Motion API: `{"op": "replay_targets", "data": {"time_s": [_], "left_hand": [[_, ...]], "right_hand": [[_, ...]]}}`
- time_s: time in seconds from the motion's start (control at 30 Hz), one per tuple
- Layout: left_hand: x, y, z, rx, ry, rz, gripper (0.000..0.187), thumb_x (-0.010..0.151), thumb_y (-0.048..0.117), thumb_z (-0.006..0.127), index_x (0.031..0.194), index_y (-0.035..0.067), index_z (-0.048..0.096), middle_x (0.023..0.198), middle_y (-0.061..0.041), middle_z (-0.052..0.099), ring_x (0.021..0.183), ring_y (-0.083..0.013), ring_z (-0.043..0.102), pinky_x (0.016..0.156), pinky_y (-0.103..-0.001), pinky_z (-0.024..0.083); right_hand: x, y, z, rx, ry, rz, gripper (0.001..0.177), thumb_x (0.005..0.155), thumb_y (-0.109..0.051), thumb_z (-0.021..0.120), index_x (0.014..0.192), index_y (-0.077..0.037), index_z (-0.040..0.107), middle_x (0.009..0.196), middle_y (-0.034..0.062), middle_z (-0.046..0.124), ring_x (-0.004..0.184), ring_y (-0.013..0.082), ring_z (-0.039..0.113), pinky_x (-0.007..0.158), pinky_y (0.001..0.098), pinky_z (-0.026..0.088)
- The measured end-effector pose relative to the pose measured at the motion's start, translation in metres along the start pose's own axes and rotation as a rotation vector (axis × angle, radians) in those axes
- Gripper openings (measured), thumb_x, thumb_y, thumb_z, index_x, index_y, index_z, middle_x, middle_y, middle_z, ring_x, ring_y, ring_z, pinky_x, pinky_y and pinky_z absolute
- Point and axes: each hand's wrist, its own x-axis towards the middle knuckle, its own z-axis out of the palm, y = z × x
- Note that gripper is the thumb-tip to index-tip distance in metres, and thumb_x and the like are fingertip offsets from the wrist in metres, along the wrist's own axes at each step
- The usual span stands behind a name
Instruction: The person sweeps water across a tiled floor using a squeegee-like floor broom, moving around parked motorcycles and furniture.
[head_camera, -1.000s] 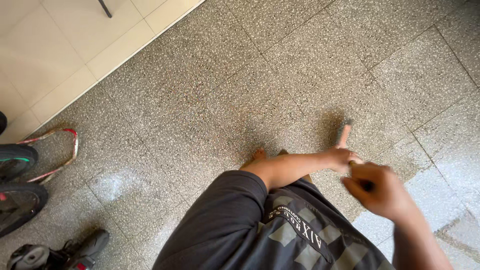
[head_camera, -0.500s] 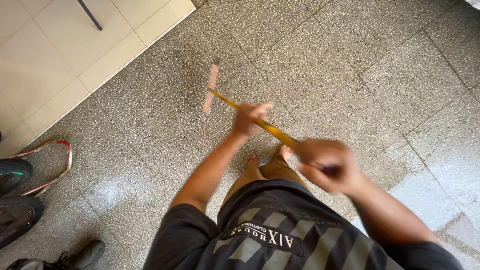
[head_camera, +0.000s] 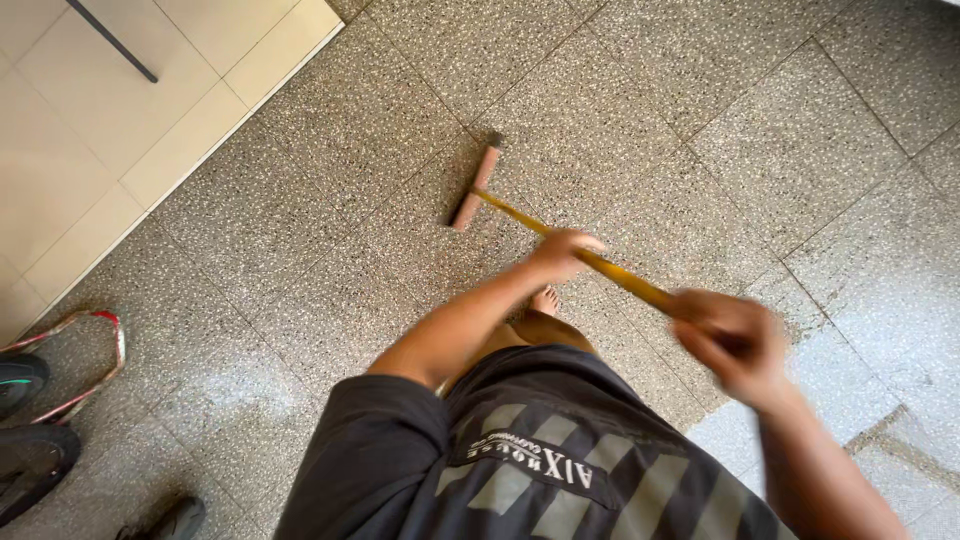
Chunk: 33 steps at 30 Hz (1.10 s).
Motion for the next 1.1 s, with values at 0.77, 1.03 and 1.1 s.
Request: {"op": "replay_targets", "data": {"time_s": [0.77, 1.03, 1.1], "left_hand": [[0.042, 0.089, -0.146, 0.432, 0.140, 0.587, 0.023, 0.105, 0.014, 0.057, 0.121, 0.019, 0.073, 0.062, 0.002, 0.064, 0.051, -0.0170, 0.060, 0.048, -0.037, 0.050], [0.097, -0.158, -0.349, 0.727, 0.070, 0.195, 0.061, 0.066, 0.014, 0.085, 0.124, 0.022, 0.071, 0.110, -0.005, 0.074, 0.095, -0.0267, 0.070, 0.079, -0.042, 0.057], [0.127, -0.178, -0.355, 0.894, -0.057, 0.078, 0.074, 0.056, 0.022, 0.098, 0.125, 0.027, 0.071, 0.114, -0.008, 0.071, 0.105, -0.0327, 0.066, 0.081, -0.047, 0.052]], "right_hand": [[0.113, -0.079, -0.028, 0.340, 0.190, -0.242, 0.029, 0.094, -0.009, 0.065, 0.074, -0.007, 0.045, 0.062, 0.0038, 0.046, 0.057, 0.0181, 0.048, 0.057, 0.0362, 0.041], [0.265, 0.115, 0.118, 0.104, -0.038, -0.190, 0.031, 0.095, -0.006, 0.070, 0.071, -0.005, 0.050, 0.074, 0.0070, 0.061, 0.078, 0.0216, 0.066, 0.113, 0.0511, 0.047], [0.275, 0.127, 0.119, 0.100, -0.071, -0.170, 0.036, 0.096, -0.010, 0.072, 0.071, -0.004, 0.047, 0.071, 0.0075, 0.054, 0.074, 0.0229, 0.060, 0.112, 0.0506, 0.048]]}}
